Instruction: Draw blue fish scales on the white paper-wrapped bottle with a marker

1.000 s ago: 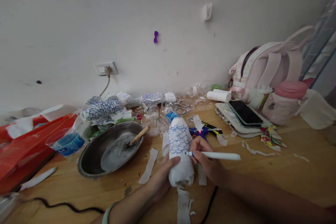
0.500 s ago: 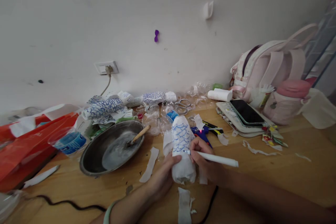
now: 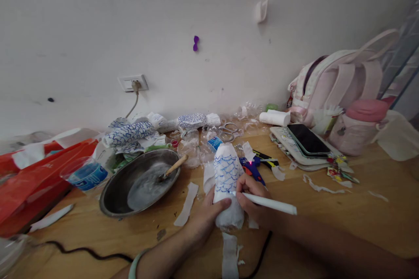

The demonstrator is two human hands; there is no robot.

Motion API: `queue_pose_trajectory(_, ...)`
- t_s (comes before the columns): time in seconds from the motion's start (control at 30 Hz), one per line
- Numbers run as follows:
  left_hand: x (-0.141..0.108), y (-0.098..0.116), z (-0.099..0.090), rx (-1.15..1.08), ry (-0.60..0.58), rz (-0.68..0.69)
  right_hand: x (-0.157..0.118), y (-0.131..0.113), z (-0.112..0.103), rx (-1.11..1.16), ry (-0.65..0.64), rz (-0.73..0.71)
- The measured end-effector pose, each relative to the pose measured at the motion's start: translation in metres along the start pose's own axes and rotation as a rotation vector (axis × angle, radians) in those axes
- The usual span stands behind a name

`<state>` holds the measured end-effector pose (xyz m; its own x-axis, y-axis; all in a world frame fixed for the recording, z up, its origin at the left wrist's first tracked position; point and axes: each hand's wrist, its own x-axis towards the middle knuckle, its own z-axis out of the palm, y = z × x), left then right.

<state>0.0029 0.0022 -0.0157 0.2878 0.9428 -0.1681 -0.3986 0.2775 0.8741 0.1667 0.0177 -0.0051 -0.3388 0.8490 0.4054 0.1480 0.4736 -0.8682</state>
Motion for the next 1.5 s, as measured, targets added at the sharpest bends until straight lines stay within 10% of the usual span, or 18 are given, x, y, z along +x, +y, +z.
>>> queue_pose_trajectory(0.57,-0.0024,0.0032,-0.0008,-0.153,-0.1,-0.053,0.0078,-0.0012,-0.004,0.317,0.071,0.178)
queue_pose_trajectory(1.5,-0.0052,0.003,0.0062,-0.087,-0.03,0.012,0.0007,-0.0007,-0.0005,-0.119,0.066,-0.021)
